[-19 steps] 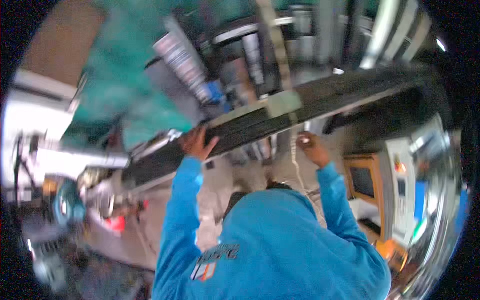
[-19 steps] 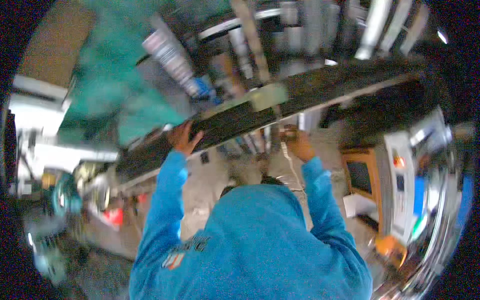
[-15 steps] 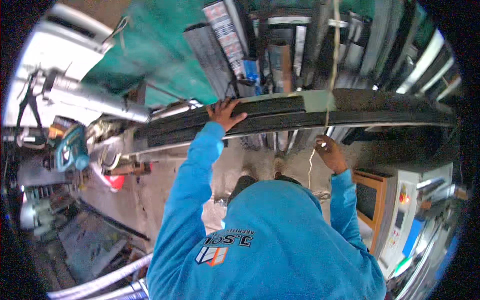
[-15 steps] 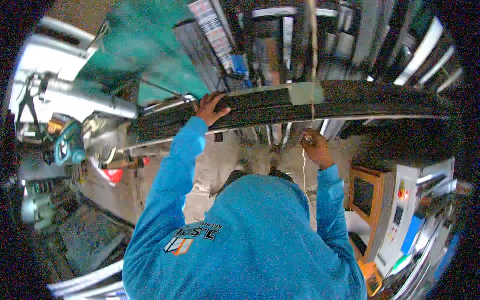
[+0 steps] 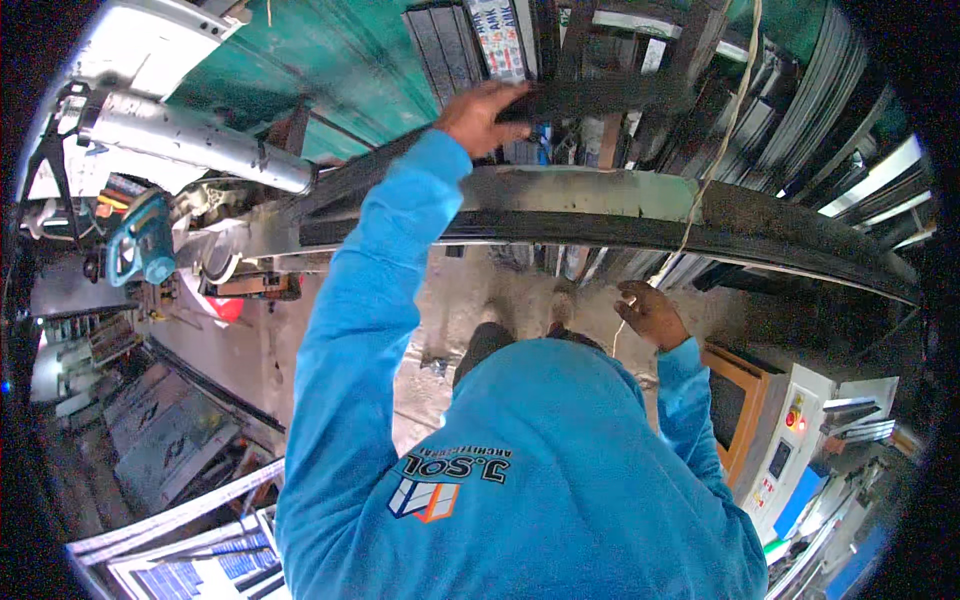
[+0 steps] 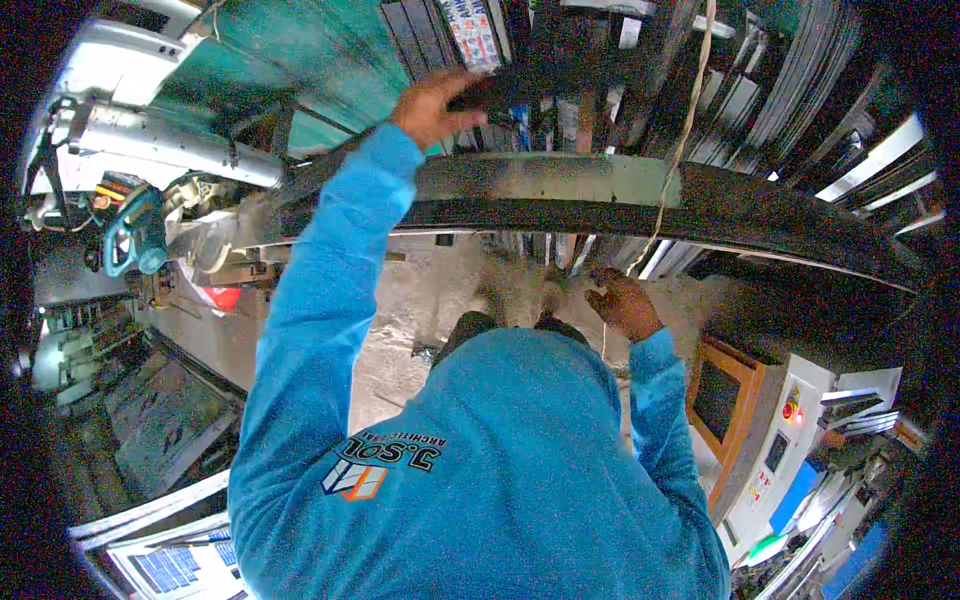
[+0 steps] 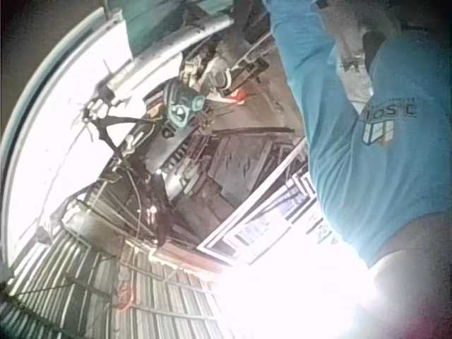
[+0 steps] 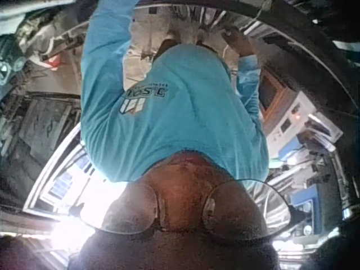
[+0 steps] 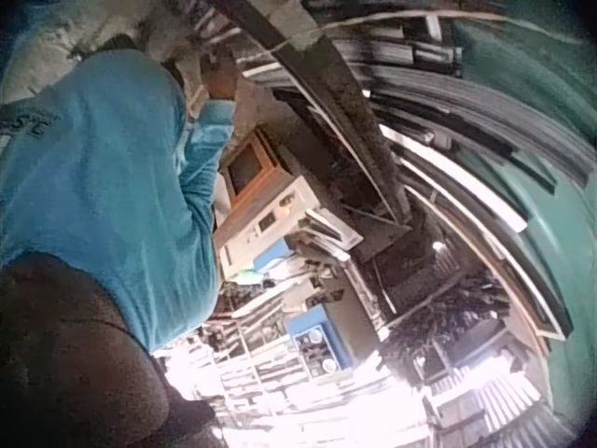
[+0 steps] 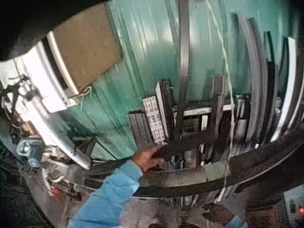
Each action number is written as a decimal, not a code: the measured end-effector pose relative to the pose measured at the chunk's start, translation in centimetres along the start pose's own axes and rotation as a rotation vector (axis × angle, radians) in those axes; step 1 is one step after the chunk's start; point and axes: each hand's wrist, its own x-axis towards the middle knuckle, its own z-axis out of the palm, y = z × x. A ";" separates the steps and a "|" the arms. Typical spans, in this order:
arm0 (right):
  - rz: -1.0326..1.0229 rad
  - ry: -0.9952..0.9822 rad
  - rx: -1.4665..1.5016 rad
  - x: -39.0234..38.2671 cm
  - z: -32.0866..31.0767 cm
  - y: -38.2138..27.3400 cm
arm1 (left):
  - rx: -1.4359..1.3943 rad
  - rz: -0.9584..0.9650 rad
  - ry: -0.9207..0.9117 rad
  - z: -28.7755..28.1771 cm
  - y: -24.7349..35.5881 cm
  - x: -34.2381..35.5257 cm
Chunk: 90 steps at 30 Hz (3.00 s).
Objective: The person measures a window frame using a tape measure, retrieves a metal profile from a rack, and cuts the profile using a miter saw.
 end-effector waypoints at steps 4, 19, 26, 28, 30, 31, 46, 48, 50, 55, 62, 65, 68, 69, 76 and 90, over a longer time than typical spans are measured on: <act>0.012 -0.091 -0.054 0.0 0.8 1.6 | 0.017 0.075 0.186 -7.5 3.8 5.5; -0.007 -0.092 -0.085 -0.5 3.1 5.8 | 0.100 -0.090 0.455 -9.2 -3.0 3.4; 0.135 -0.200 -0.191 -2.2 6.1 4.9 | 0.023 -0.250 0.614 -2.0 -14.7 -2.1; 0.212 -0.214 -0.237 -2.6 7.2 4.9 | -0.017 -0.424 0.649 0.6 -18.2 -3.2; 0.192 -0.225 -0.182 -3.0 8.5 4.8 | -0.011 -0.509 0.742 3.1 -22.1 -3.8; 0.270 -0.226 -0.097 -3.3 9.3 4.7 | 0.032 -0.674 0.690 4.2 -24.1 -4.1; 0.696 -0.057 0.041 -8.8 14.4 3.7 | 0.098 -1.253 -0.418 18.8 -41.1 -8.0; 0.716 -0.018 0.084 -8.5 14.5 4.0 | 0.006 -1.251 -0.368 19.7 -41.6 -8.1; 0.656 0.040 0.095 -8.0 14.4 4.3 | -0.103 -1.236 -0.303 20.5 -42.5 -8.5; 0.782 -0.065 0.072 -6.2 14.2 4.3 | -0.610 -1.276 -0.047 21.8 -45.2 -10.0; 0.630 -0.023 0.045 -5.2 13.2 3.8 | -0.287 -1.266 -0.271 20.7 -45.0 -9.2; 0.607 -0.005 0.104 -5.0 12.5 4.0 | -0.101 -1.190 -0.260 18.5 -42.7 -9.8; 0.475 -0.042 0.076 -3.9 11.5 4.6 | 0.053 -1.128 -0.168 15.0 -38.3 -10.0; 0.468 -0.100 -0.002 -3.1 11.2 5.1 | 0.089 -1.118 -0.120 13.6 -36.1 -9.8; -0.060 -0.315 -0.194 2.9 10.1 8.3 | -0.317 -0.720 0.416 4.0 -8.5 -10.6; -0.259 -0.672 -0.384 4.8 14.2 -0.8 | -0.640 -1.594 -0.092 15.4 17.4 -71.7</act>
